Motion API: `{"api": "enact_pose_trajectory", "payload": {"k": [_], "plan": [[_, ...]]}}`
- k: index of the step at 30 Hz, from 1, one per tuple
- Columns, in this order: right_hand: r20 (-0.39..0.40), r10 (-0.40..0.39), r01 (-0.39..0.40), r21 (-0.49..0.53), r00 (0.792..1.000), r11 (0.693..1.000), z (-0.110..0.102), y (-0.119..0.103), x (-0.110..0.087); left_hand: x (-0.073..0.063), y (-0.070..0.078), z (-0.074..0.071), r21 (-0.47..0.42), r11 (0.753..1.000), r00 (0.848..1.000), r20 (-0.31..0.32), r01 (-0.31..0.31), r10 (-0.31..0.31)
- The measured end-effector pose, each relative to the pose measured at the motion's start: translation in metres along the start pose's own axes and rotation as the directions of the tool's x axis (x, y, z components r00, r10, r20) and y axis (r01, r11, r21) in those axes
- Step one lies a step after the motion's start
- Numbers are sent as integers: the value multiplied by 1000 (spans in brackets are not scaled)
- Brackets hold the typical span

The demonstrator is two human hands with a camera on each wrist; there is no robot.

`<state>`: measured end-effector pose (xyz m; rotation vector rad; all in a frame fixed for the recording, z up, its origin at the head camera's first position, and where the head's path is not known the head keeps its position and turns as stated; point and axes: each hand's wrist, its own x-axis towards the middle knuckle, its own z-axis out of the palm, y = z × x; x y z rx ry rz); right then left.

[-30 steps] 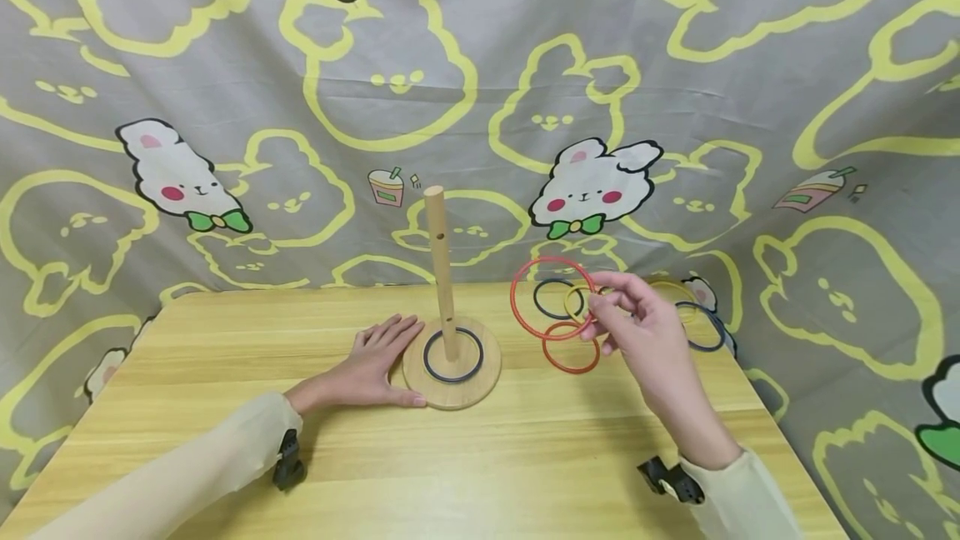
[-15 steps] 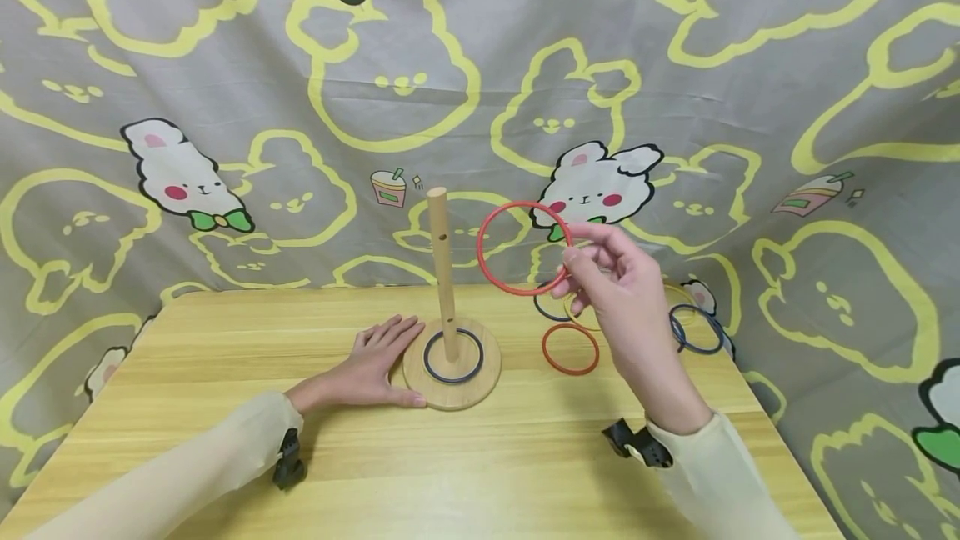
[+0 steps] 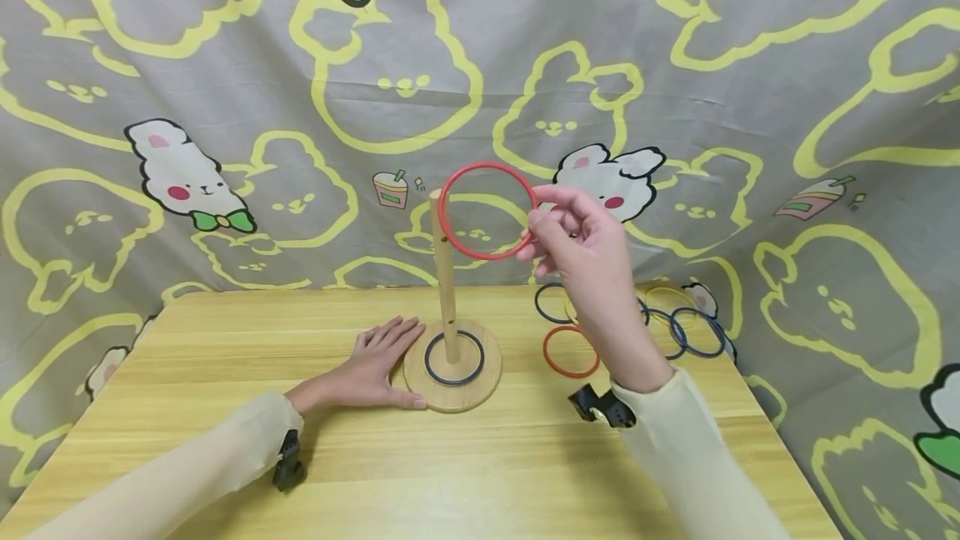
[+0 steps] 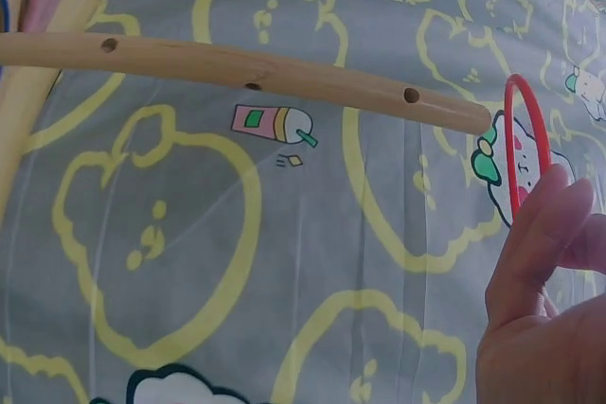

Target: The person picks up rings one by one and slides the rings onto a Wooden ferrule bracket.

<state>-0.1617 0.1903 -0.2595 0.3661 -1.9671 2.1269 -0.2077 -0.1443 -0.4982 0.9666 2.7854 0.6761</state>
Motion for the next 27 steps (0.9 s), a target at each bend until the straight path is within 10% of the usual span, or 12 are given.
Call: {"api": "enact_pose_trajectory", "payload": {"k": [27], "plan": [[118,270,-257,-111,956,960,25,87,4,1,-2,3,14,1000,1000,-11,-8,8]]}}
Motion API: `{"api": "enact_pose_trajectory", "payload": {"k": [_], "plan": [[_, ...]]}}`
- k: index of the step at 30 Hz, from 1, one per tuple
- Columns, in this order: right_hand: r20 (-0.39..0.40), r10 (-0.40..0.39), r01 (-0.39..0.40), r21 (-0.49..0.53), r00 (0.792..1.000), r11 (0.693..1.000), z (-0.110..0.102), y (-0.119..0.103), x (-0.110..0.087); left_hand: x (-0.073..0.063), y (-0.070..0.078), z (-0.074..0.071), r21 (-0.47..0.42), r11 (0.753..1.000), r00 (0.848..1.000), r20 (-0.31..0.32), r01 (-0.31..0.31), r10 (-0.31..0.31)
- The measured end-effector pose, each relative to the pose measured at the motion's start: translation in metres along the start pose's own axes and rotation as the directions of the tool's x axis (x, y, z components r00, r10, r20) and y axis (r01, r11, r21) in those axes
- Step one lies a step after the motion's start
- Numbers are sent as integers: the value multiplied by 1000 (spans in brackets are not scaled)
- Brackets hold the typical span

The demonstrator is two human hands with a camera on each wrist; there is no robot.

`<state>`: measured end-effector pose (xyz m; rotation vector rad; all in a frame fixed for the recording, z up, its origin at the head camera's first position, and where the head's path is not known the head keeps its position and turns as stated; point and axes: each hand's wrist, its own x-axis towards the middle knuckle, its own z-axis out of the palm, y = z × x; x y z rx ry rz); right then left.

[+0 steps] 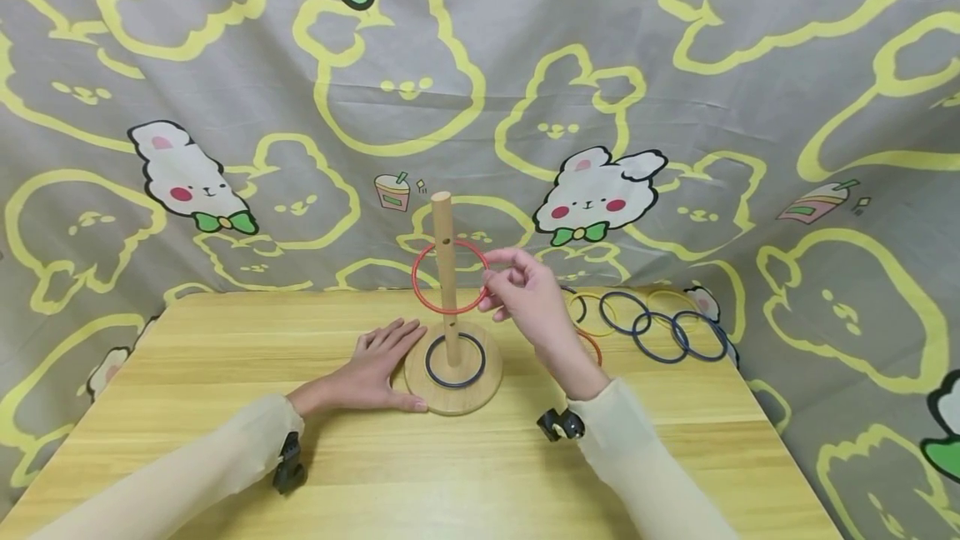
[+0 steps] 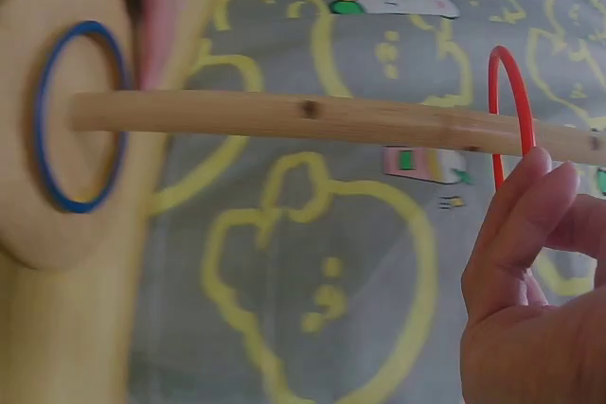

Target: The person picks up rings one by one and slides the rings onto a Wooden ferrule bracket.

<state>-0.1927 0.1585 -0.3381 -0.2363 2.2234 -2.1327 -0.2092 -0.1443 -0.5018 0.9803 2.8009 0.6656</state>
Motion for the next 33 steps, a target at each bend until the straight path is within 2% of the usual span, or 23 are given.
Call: {"api": "enact_pose_trajectory", "payload": {"k": [12,19,27,33], "plan": [[16,105,-104,-49,994,993,9,53,-1,1,0,0,11,1000,1000,5,3,-3],[45,133,-128,-97,990,987,10,85,4,0,2,-1,8,1000,1000,5,6,-6],[32,174,-168,-150,984,974,12,105,2,0,-1,2,-11,1000,1000,-19,-11,10],[64,190,-170,-237,980,957,13,117,4,1,0,0,6,1000,1000,3,6,-6]]}}
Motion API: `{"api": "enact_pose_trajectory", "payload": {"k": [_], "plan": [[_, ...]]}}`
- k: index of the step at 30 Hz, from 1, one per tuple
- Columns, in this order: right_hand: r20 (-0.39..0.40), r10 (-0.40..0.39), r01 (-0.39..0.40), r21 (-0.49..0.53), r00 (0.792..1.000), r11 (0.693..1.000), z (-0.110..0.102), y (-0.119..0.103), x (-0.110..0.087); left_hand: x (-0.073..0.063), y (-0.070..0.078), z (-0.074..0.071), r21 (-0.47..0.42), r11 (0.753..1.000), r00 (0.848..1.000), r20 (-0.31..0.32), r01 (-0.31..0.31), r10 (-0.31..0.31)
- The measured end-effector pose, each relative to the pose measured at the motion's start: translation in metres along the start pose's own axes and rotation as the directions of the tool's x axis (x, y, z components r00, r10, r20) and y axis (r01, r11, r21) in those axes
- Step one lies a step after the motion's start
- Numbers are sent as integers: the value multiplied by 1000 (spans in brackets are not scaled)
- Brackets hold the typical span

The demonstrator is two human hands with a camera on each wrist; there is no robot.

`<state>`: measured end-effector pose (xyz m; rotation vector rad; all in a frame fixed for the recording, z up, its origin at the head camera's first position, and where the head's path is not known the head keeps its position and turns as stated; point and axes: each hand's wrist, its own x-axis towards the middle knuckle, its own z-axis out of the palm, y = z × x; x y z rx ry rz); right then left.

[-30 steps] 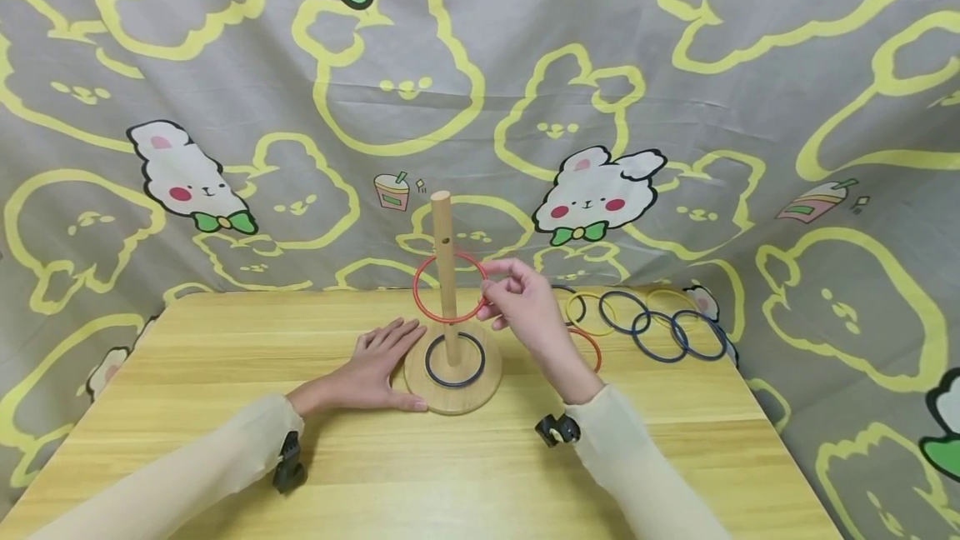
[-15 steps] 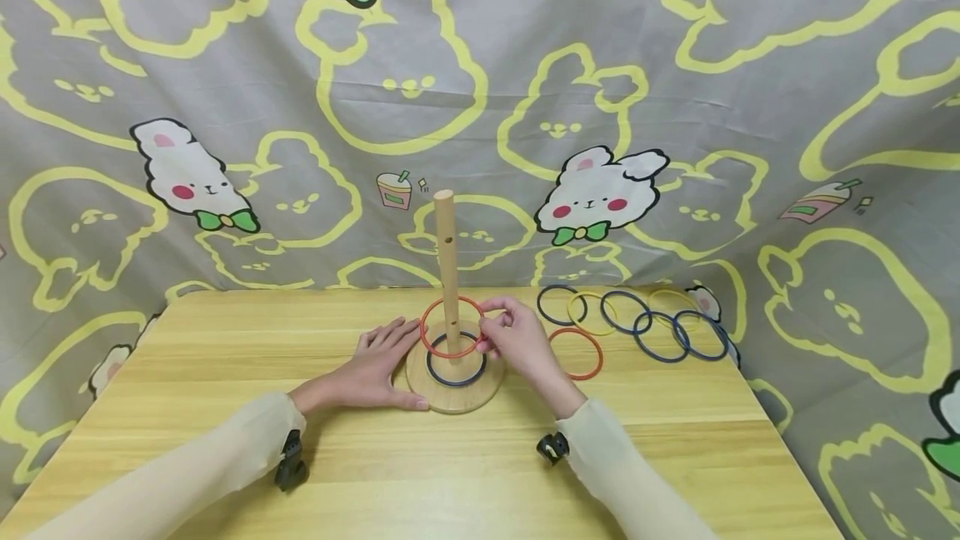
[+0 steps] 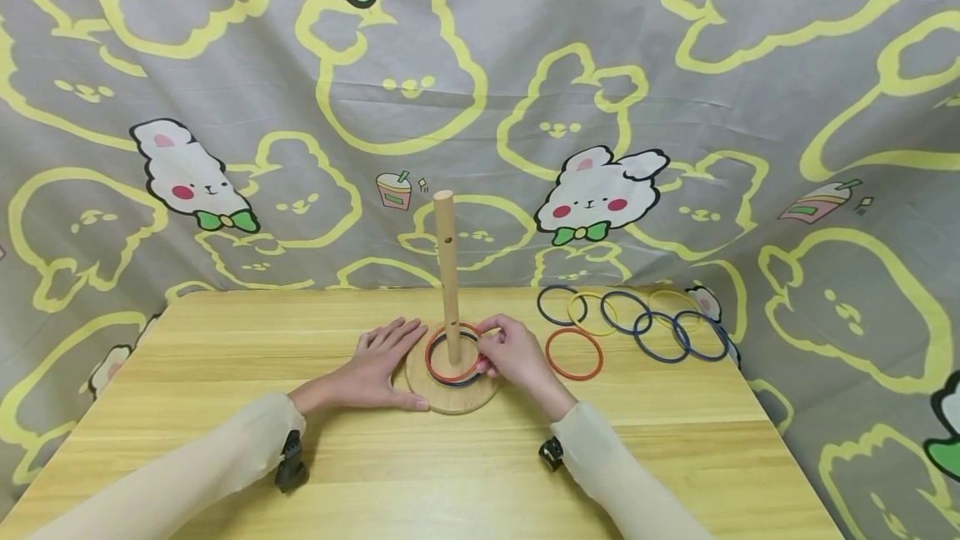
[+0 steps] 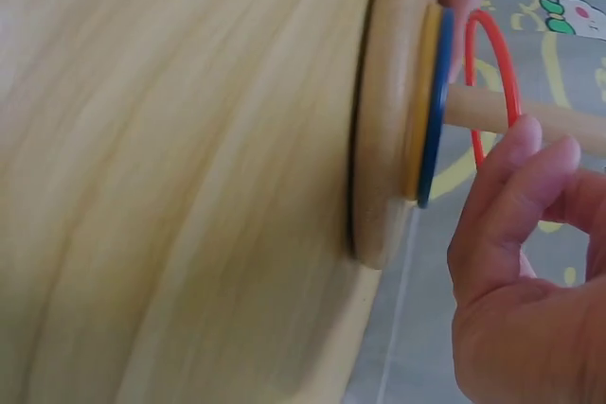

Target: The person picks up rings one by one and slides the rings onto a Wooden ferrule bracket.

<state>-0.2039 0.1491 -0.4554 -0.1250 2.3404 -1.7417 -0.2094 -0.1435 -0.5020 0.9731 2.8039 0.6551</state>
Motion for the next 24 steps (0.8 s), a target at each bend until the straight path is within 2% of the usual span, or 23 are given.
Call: {"api": "enact_pose_trajectory", "payload": {"k": [8,15,24], "plan": [[15,25,-23,-92,1000,996,2,5,3,0,1,-1,2,1000,1000,11,10,-10],[18,11,-7,-168,1000,986,3,8,5,0,1,-1,-2,1000,1000,9,7,-7],[-17,-16,13,-172,1000,985,-2,10,5,-1,-2,0,-9,1000,1000,-3,-3,3]]}}
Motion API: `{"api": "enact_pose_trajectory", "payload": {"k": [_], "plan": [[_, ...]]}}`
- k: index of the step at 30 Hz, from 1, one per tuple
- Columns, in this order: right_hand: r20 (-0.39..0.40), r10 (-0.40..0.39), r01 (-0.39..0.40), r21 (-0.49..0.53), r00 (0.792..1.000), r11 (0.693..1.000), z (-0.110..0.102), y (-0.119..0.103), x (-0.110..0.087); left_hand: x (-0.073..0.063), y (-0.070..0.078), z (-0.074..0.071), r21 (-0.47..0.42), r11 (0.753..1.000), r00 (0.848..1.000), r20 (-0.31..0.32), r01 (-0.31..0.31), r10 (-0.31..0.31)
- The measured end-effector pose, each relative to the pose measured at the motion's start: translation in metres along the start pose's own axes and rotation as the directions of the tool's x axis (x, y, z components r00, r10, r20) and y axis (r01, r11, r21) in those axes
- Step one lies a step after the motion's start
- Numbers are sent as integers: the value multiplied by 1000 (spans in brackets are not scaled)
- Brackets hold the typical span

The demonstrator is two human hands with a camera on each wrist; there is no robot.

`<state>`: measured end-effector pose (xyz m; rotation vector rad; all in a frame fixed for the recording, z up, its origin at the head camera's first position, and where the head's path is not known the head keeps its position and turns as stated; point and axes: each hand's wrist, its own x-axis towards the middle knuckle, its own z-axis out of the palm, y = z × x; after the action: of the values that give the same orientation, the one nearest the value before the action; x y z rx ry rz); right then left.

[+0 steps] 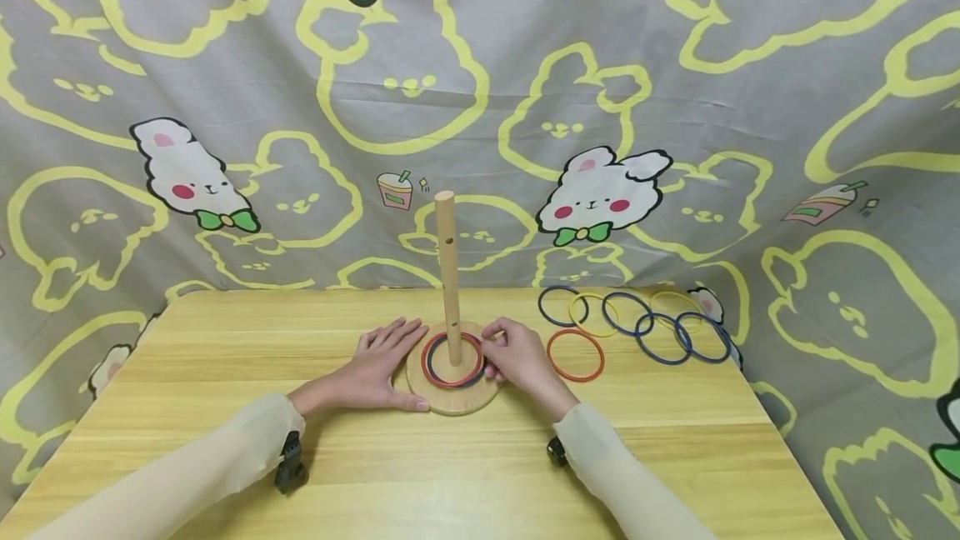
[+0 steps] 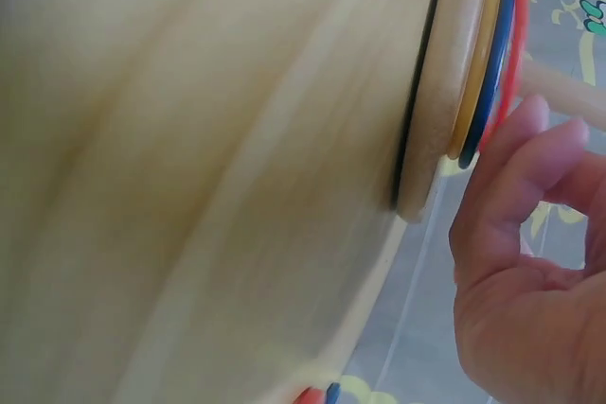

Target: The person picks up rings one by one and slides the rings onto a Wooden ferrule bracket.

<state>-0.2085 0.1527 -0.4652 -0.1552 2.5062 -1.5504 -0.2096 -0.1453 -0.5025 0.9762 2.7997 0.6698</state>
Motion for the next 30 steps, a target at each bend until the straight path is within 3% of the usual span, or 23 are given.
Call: {"api": "enact_pose_trajectory", "payload": {"k": [13,18,30], "plan": [[-76,-53,56,38,996,998,-21,13,-8,-1,3,-2,-3,1000,1000,4,5,-5],[-97,-63,73,104,993,992,-38,21,-15,-2,1,-1,-19,1000,1000,-12,-11,11],[-163,30,0,186,986,983,-78,41,-36,0,-3,5,-39,999,999,-41,-18,16]]}}
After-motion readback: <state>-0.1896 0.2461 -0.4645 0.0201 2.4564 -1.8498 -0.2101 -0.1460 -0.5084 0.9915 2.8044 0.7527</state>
